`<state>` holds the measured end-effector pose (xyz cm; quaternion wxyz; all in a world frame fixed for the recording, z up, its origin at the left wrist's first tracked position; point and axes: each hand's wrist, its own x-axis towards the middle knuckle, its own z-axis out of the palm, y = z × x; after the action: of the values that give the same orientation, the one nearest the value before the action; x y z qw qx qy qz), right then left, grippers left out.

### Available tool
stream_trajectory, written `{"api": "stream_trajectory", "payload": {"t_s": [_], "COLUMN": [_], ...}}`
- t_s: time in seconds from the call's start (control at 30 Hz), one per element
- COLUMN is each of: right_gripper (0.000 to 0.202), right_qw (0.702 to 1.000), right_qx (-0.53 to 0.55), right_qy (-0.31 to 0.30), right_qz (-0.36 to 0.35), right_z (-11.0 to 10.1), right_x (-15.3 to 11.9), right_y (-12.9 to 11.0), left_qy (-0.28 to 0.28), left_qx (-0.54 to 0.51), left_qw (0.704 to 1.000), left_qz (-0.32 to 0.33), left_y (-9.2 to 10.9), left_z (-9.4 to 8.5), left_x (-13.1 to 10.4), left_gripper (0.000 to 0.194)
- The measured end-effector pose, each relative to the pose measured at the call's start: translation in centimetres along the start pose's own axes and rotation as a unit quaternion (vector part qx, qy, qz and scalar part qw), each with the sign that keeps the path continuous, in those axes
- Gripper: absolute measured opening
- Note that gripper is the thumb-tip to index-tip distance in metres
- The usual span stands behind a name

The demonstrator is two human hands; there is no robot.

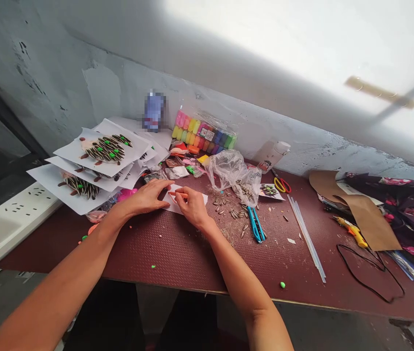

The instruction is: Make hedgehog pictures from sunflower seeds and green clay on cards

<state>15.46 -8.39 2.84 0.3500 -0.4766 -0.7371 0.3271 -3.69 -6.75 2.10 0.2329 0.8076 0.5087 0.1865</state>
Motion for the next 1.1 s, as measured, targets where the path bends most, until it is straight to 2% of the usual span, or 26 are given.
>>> {"api": "stream_trajectory", "payload": {"t_s": [0.23,0.4,0.53,0.7,0.8,0.97,1.1], "right_gripper": [0.017,0.023,0.025,0.025,0.029,0.033,0.043], "right_qw": [1.0,0.999,0.992,0.977,0.966,0.962,0.963], "right_qx": [-0.011,0.018,0.069,0.159,0.205,0.235,0.231], "right_qy": [-0.002,0.047,0.089,0.103,0.105,0.098,0.104], "right_qz": [0.013,0.02,0.053,0.099,0.114,0.096,0.092], "right_z": [-0.4,-1.1,-2.1,-3.1,-3.5,-3.6,-3.5], "right_x": [-0.3,-0.6,-0.6,-0.7,-0.8,-0.8,-0.8], "right_y": [-0.1,-0.2,0.3,0.5,0.4,0.4,0.6], "left_qy": [0.001,0.01,0.019,0.04,0.081,0.187,0.222], "left_qx": [0.012,0.021,0.031,0.032,0.017,-0.019,-0.041], "left_qw": [1.0,1.0,0.999,0.998,0.996,0.982,0.974], "left_qz": [-0.002,-0.002,0.007,0.023,0.019,0.01,-0.002], "left_y": [-0.2,-0.2,-0.4,-0.7,-0.6,-0.4,-0.7], "left_z": [0.2,0.4,0.5,0.8,0.9,0.8,0.9], "left_x": [0.2,0.1,0.1,0.4,0.7,1.1,1.1], "left_gripper": [0.071,0.071,0.067,0.061,0.057,0.052,0.047]}}
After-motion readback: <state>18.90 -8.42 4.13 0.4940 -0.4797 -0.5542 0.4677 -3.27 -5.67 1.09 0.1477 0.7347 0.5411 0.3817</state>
